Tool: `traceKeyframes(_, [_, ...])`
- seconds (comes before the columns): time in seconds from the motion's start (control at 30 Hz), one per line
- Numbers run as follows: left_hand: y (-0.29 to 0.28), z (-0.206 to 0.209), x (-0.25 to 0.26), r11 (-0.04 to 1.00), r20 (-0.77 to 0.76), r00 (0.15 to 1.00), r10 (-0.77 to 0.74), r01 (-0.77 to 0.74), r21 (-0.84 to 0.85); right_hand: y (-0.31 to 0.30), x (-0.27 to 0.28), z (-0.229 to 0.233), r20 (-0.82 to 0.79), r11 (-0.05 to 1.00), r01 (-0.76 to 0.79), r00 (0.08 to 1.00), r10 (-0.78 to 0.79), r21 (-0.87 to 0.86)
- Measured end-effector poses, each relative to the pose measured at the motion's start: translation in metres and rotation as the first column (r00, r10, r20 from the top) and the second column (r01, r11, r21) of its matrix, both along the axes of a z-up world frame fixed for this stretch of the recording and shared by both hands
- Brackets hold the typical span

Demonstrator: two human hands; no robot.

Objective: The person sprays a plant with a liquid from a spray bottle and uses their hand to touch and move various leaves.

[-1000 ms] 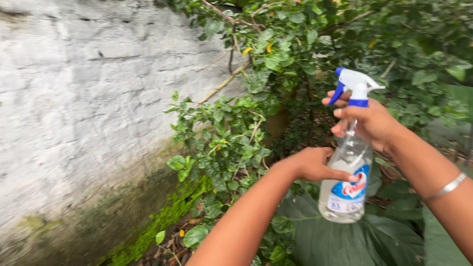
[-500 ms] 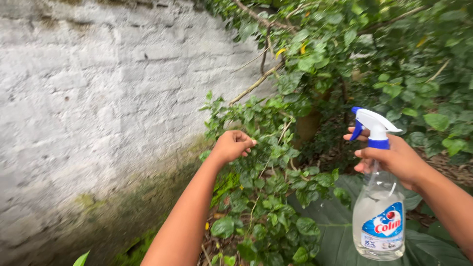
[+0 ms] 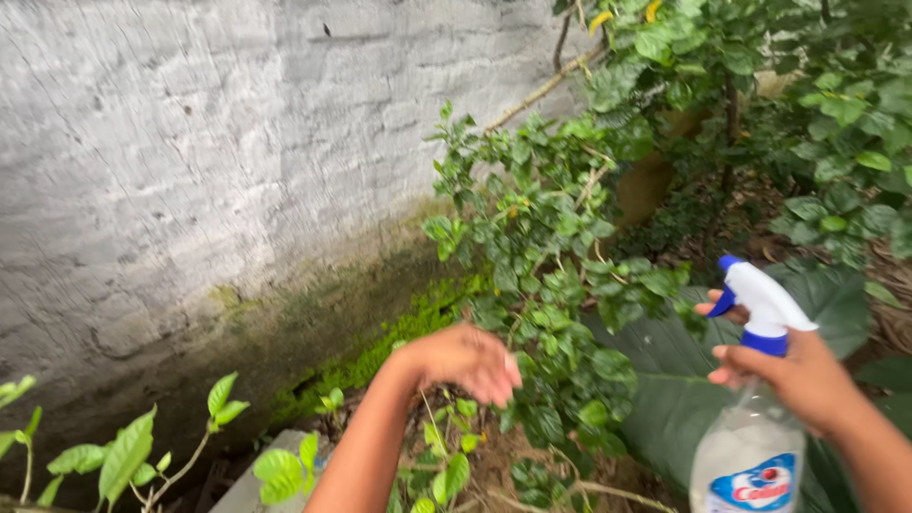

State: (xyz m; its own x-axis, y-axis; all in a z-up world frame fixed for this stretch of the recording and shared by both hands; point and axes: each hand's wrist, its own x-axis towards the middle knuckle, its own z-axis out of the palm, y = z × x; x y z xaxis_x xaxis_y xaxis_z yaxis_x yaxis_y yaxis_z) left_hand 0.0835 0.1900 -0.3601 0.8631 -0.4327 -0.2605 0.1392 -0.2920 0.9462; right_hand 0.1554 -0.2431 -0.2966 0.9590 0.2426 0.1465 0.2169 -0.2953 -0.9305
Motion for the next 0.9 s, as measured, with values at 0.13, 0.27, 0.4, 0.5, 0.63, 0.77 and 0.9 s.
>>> traceKeyframes(0.13, [-0.034, -0.133, 0.024, 0.950, -0.198, 0.959, -0.201, 0.240, 0.202, -0.003, -0.027, -0.025, -0.069, 0.997, -0.031, 0.997, 0.036, 0.068])
traceKeyframes(0.27, [-0.043, -0.258, 0.089, 0.802, 0.159, 0.985, 0.066, -0.148, 0.579, -0.010, -0.043, -0.043, -0.111, 0.993, -0.065, 0.991, 0.076, 0.098])
traceKeyframes(0.4, [-0.054, -0.295, 0.116, 0.637, 0.240, 0.806, 0.541, -0.579, 0.509, -0.030, -0.061, -0.064, -0.123, 0.990, -0.089, 0.987, 0.103, 0.110])
traceKeyframes(0.5, [-0.073, -0.279, 0.141, 0.696, 0.267, 0.815, 0.515, -0.579, 0.424, -0.054, -0.070, -0.083, -0.174, 0.989, -0.032, 0.983, 0.057, 0.146])
traceKeyframes(0.63, [-0.108, -0.250, 0.163, 0.815, 0.344, 0.901, 0.264, -0.399, 0.420, -0.091, -0.080, -0.113, -0.026, 0.985, -0.137, 0.990, 0.141, 0.104])
traceKeyframes(0.77, [-0.154, -0.230, 0.168, 0.849, 0.377, 0.896, 0.235, -0.379, 0.368, -0.118, -0.098, -0.126, -0.062, 0.990, -0.078, 0.994, 0.085, 0.117])
traceKeyframes(0.9, [-0.195, -0.181, 0.169, 0.930, 0.378, 0.893, 0.244, -0.327, 0.171, -0.125, -0.112, -0.126, -0.066, 0.987, -0.045, 0.996, 0.055, 0.152])
